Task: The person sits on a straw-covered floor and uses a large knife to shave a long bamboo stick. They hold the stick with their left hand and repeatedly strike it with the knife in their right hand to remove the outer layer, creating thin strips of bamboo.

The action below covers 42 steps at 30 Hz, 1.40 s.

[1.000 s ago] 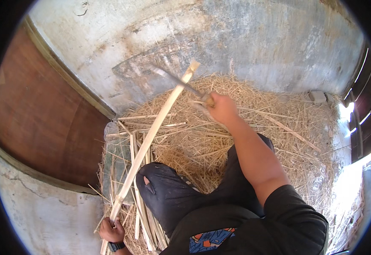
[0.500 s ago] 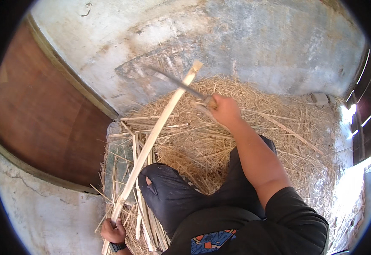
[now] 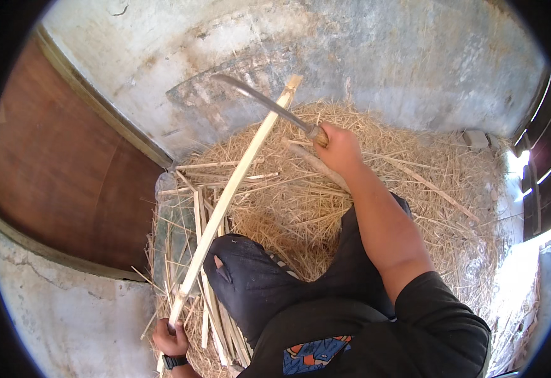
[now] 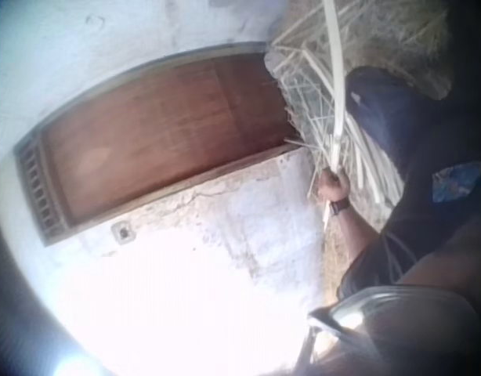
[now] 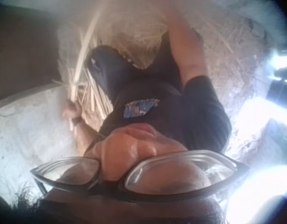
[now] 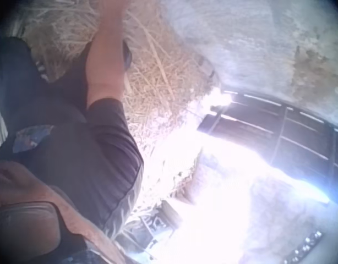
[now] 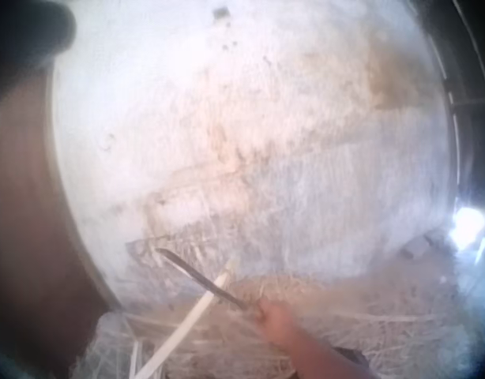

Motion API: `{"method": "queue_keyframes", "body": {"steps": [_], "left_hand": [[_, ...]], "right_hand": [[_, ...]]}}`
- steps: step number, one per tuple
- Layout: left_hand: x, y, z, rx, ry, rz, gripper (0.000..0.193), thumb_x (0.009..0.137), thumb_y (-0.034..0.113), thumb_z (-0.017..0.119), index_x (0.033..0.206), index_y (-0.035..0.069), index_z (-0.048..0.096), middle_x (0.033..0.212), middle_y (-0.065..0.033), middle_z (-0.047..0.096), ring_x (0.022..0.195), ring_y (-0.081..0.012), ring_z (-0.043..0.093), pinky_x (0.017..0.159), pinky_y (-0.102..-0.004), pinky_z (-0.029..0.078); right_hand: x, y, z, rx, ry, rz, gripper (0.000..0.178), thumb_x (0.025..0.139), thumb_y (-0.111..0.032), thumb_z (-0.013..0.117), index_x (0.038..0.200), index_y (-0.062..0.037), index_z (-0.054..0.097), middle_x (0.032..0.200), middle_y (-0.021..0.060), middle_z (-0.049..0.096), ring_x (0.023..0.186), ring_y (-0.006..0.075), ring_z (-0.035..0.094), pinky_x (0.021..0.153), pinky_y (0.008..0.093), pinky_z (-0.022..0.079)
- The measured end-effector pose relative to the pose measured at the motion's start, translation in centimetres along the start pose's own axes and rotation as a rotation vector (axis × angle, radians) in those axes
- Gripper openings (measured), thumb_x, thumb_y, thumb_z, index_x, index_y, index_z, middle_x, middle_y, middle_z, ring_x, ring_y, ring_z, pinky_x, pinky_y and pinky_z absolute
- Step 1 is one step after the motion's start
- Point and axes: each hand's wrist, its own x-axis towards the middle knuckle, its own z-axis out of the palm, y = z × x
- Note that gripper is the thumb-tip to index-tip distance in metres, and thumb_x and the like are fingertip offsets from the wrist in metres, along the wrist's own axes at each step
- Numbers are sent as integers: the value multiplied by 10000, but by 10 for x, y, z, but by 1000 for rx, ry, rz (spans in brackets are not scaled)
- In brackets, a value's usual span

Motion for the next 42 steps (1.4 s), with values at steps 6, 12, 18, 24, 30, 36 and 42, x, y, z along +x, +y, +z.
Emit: {"method": "queue_keyframes", "body": {"steps": [6, 12, 18, 24, 30, 36, 42], "left_hand": [[0, -8, 4, -68, -45, -29, 336, 872, 334, 709, 786, 36, 582, 540, -107, 477, 468, -288, 481, 477, -414, 359], [1, -2, 6, -9, 26, 36, 379, 891, 379, 695, 783, 32, 588, 529, -101, 470, 453, -273, 485, 465, -397, 354], [-3, 4, 20, -159, 27, -20, 350, 903, 311, 673, 743, 22, 557, 524, -100, 467, 445, -244, 467, 462, -375, 345], [-6, 7, 9, -127, 3, -65, 340, 898, 286, 682, 730, 19, 554, 532, -109, 487, 455, -254, 485, 468, -381, 357], [-19, 7, 41, -216, -124, -89, 387, 911, 356, 689, 758, 17, 584, 519, -85, 495, 455, -205, 490, 464, -358, 371], [-13, 6, 47, -372, -190, -91, 447, 944, 418, 661, 767, 12, 607, 520, -59, 500, 468, -161, 487, 472, -328, 373], [-4, 26, 29, -322, -203, -66, 419, 942, 383, 672, 776, 3, 615, 527, -60, 515, 472, -158, 493, 470, -327, 374]], "right_hand": [[0, -6, -6, -43, 41, -235, 185, 814, -158, 747, 968, -122, 651, 760, 115, 675, 689, 297, 671, 625, 435, 532], [12, 14, -8, -77, 123, 162, 187, 818, -164, 733, 965, -83, 651, 715, 115, 657, 646, 283, 661, 570, 403, 516], [-5, -20, -7, -52, -31, -162, 162, 797, -163, 727, 909, -98, 630, 705, 104, 651, 632, 269, 653, 570, 413, 516], [6, -1, -1, -43, 25, -89, 184, 841, -229, 756, 907, -109, 632, 722, 80, 643, 620, 259, 626, 564, 411, 510], [-6, -32, -13, 56, -70, 14, 158, 839, -188, 736, 902, -100, 621, 740, 86, 646, 674, 248, 641, 604, 400, 516], [2, -11, -9, -157, -41, -296, 136, 829, -162, 734, 920, -120, 643, 746, 74, 667, 647, 228, 649, 584, 389, 522], [-2, -28, -20, 115, -75, 46, 113, 828, -141, 710, 908, -100, 642, 713, 116, 654, 611, 290, 634, 597, 398, 522]]}}
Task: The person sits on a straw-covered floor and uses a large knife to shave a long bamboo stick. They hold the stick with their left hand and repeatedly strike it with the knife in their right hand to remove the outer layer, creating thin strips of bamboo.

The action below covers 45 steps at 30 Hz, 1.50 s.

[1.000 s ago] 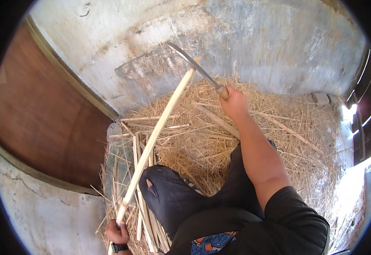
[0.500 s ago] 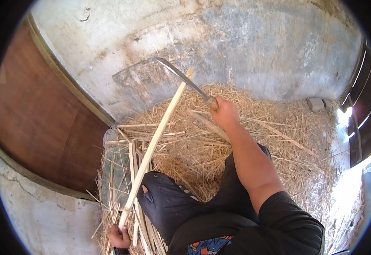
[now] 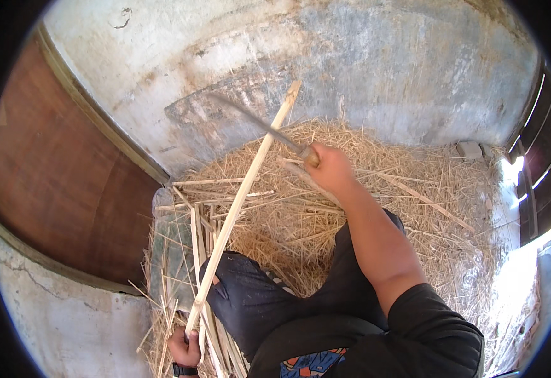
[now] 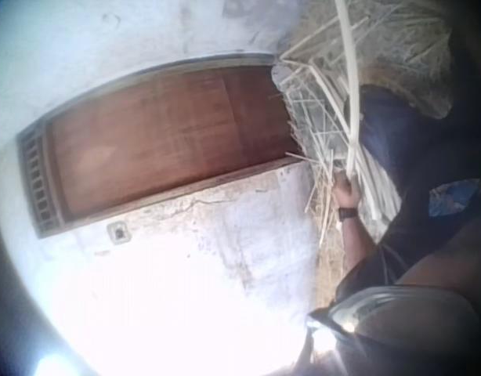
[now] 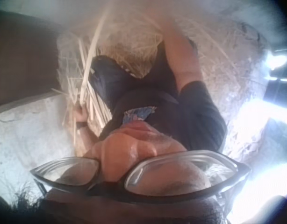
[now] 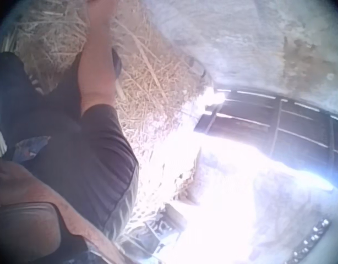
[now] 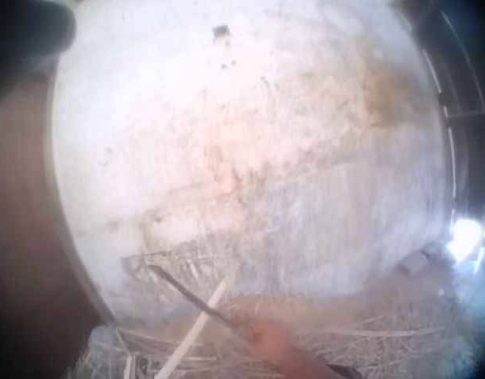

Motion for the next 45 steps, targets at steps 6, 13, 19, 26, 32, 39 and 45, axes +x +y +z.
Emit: {"method": "queue_keyframes", "body": {"steps": [6, 13, 19, 26, 32, 39, 45], "left_hand": [[5, 5, 12, -44, 29, -68, 380, 934, 337, 680, 767, 6, 598, 521, -78, 510, 465, -173, 495, 469, -341, 381], [10, 10, -2, 29, -33, -40, 374, 940, 317, 689, 758, 6, 586, 547, -58, 510, 493, -130, 477, 476, -311, 361], [4, 14, 12, -251, -149, -90, 439, 997, 350, 607, 711, 40, 486, 596, 12, 441, 594, -89, 396, 530, -300, 321], [-12, 1, 1, -319, -218, -117, 487, 1012, 388, 588, 714, 12, 507, 580, 1, 464, 585, -81, 398, 519, -302, 325], [-11, 0, 14, -331, -163, -82, 504, 1011, 387, 573, 682, 18, 478, 565, -32, 442, 547, -114, 391, 507, -319, 325], [-6, 9, -3, -300, -182, -74, 492, 1022, 409, 569, 702, 49, 468, 602, 18, 444, 580, -81, 390, 516, -299, 298], [-8, -5, 7, -126, -113, -61, 417, 976, 349, 619, 776, -16, 593, 596, -107, 539, 543, -178, 518, 522, -345, 402]], "right_hand": [[-7, 0, 18, -150, -137, -616, 120, 862, -176, 687, 933, -86, 649, 711, 118, 658, 613, 294, 633, 605, 392, 528], [11, 27, 7, 10, -11, -6, 126, 837, -156, 707, 927, -87, 651, 683, 88, 636, 609, 235, 638, 588, 372, 525], [-3, 12, 19, -15, 42, -426, 111, 840, -160, 709, 898, -83, 655, 652, 77, 630, 579, 219, 627, 554, 369, 513], [12, 24, 2, 19, 92, 47, 173, 850, -194, 744, 949, -71, 673, 725, 100, 658, 591, 207, 613, 558, 349, 494], [1, 13, 20, -46, 152, -474, 130, 880, -169, 699, 997, -115, 707, 657, 40, 628, 532, 169, 572, 490, 326, 468], [8, 21, 4, 15, 45, -48, 128, 901, -192, 691, 980, -92, 696, 637, 61, 610, 525, 183, 563, 504, 350, 476], [1, 0, -9, 35, 6, 96, 157, 895, -209, 696, 992, -86, 697, 645, 64, 617, 555, 186, 591, 520, 353, 492]]}}
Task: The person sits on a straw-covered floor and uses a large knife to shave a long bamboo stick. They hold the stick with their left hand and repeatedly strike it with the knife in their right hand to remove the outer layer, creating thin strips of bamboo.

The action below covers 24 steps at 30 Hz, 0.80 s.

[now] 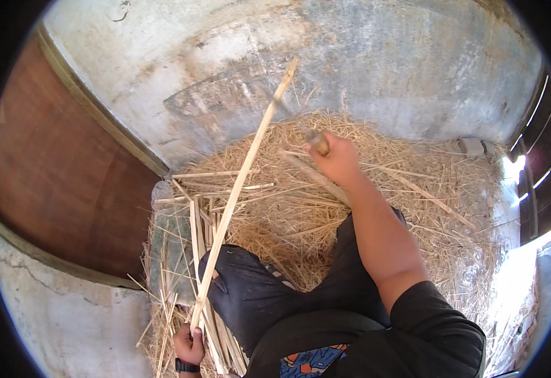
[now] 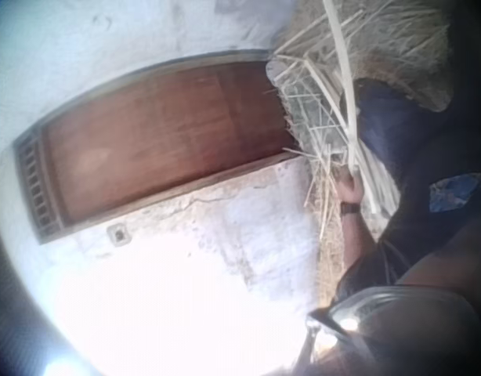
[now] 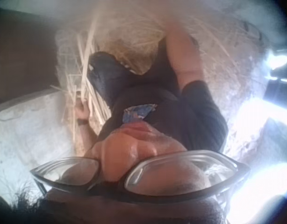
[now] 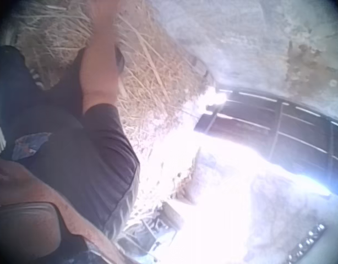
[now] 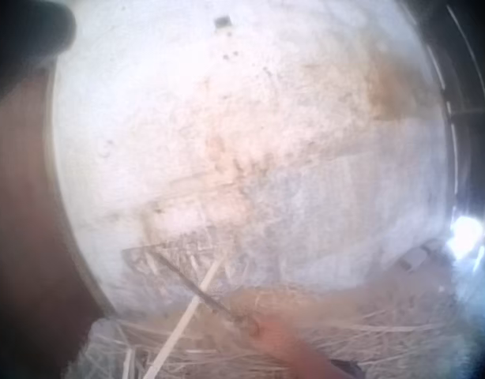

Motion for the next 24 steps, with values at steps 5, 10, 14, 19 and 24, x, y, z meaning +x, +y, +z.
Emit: {"method": "queue_keyframes", "body": {"steps": [5, 10, 14, 19, 24], "left_hand": [[6, -4, 3, 104, 121, 23, 391, 960, 366, 633, 813, 4, 612, 556, -93, 544, 489, -186, 521, 488, -343, 400], [-2, -11, -15, 201, 179, 27, 355, 927, 325, 669, 774, 11, 607, 521, -80, 506, 453, -214, 495, 473, -349, 379], [-2, 6, -17, 263, 133, 30, 334, 925, 272, 657, 743, 10, 557, 541, -85, 515, 479, -184, 485, 477, -351, 362], [-1, -7, -8, 258, 184, 58, 332, 922, 292, 662, 769, 8, 580, 544, -97, 500, 476, -216, 472, 477, -367, 344], [-2, -4, -12, 276, 250, 76, 339, 918, 303, 670, 763, 16, 576, 552, -98, 491, 476, -230, 472, 477, -377, 341]], "right_hand": [[2, 21, 21, -161, -87, -525, 199, 873, -220, 718, 1026, -95, 701, 655, 61, 621, 593, 203, 613, 550, 366, 508], [13, 23, 6, -113, -115, -108, 259, 867, -251, 739, 1073, -98, 706, 658, 97, 612, 587, 223, 614, 550, 383, 502], [16, 34, 6, -128, 20, 39, 280, 864, -269, 752, 1085, -104, 706, 670, 101, 619, 583, 224, 620, 551, 395, 504], [2, 13, 12, -83, -15, -324, 229, 856, -249, 754, 1014, -92, 697, 676, 83, 630, 582, 215, 614, 544, 384, 491], [12, 18, 13, -233, -63, -280, 214, 859, -257, 763, 923, -84, 654, 688, 66, 643, 593, 220, 623, 544, 369, 494]]}}
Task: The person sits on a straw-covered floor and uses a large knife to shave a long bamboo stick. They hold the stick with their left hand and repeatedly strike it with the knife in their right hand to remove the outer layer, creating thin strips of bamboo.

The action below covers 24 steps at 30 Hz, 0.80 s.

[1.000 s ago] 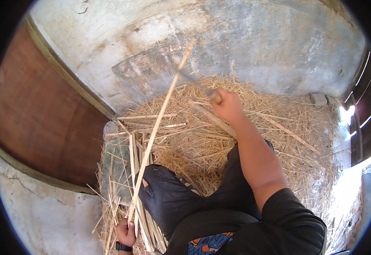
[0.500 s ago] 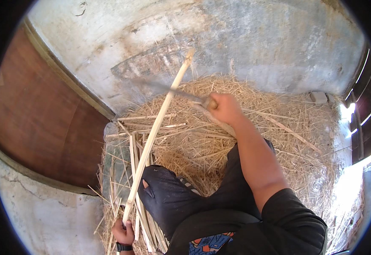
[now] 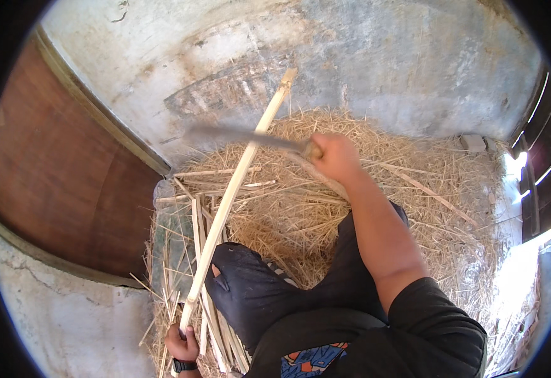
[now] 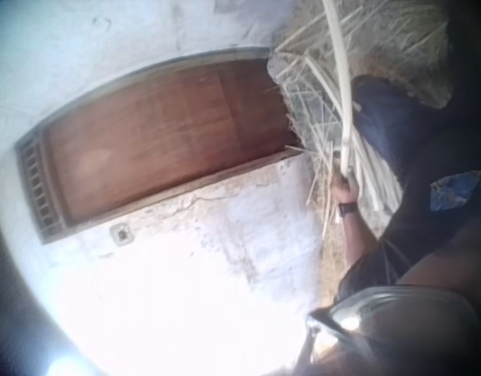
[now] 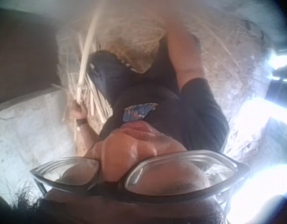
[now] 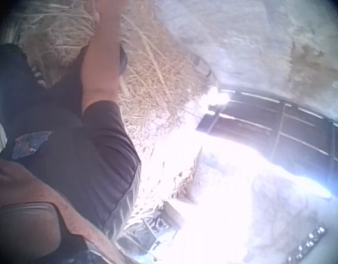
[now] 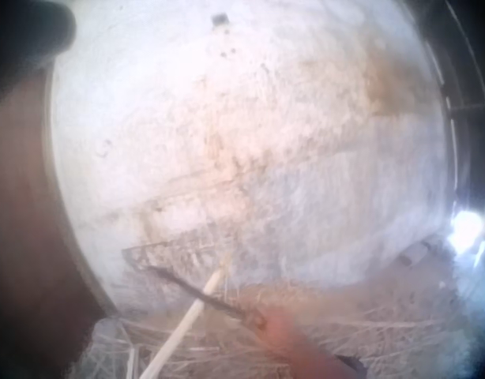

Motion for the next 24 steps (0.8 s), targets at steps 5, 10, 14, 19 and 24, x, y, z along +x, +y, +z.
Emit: {"method": "queue_keyframes", "body": {"steps": [5, 10, 14, 19, 24], "left_hand": [[0, -3, -4, 83, 17, 60, 313, 892, 286, 697, 758, 28, 582, 531, -87, 506, 439, -232, 502, 453, -363, 365], [5, 5, 6, 26, 60, 65, 304, 904, 294, 689, 802, 23, 597, 564, -97, 509, 472, -241, 495, 475, -372, 369], [10, 11, 7, 13, 66, 28, 282, 913, 284, 679, 844, 19, 615, 600, -113, 510, 509, -255, 486, 499, -382, 366], [9, 4, -6, 144, 109, 63, 233, 871, 234, 710, 818, 34, 603, 571, -100, 514, 476, -275, 510, 477, -389, 390], [-1, -17, -16, 195, 124, 65, 292, 881, 298, 713, 824, 41, 587, 582, -91, 502, 484, -281, 492, 478, -398, 366]], "right_hand": [[1, 15, -7, 154, 69, 415, 223, 878, -274, 753, 921, -75, 663, 720, 71, 667, 626, 205, 634, 560, 364, 499], [-10, -16, -7, 258, 92, 176, 200, 865, -255, 750, 906, -80, 663, 699, 61, 650, 622, 206, 629, 581, 370, 505], [-9, -7, 6, 34, 85, -243, 163, 835, -216, 747, 864, -94, 642, 680, 61, 632, 619, 210, 627, 588, 372, 506], [-2, 8, -5, 4, 134, -61, 164, 809, -192, 751, 847, -95, 624, 686, 87, 639, 623, 241, 641, 573, 395, 507], [-1, 7, -21, 49, 185, 340, 195, 801, -203, 758, 945, -98, 678, 693, 105, 648, 622, 269, 649, 584, 408, 513]]}}
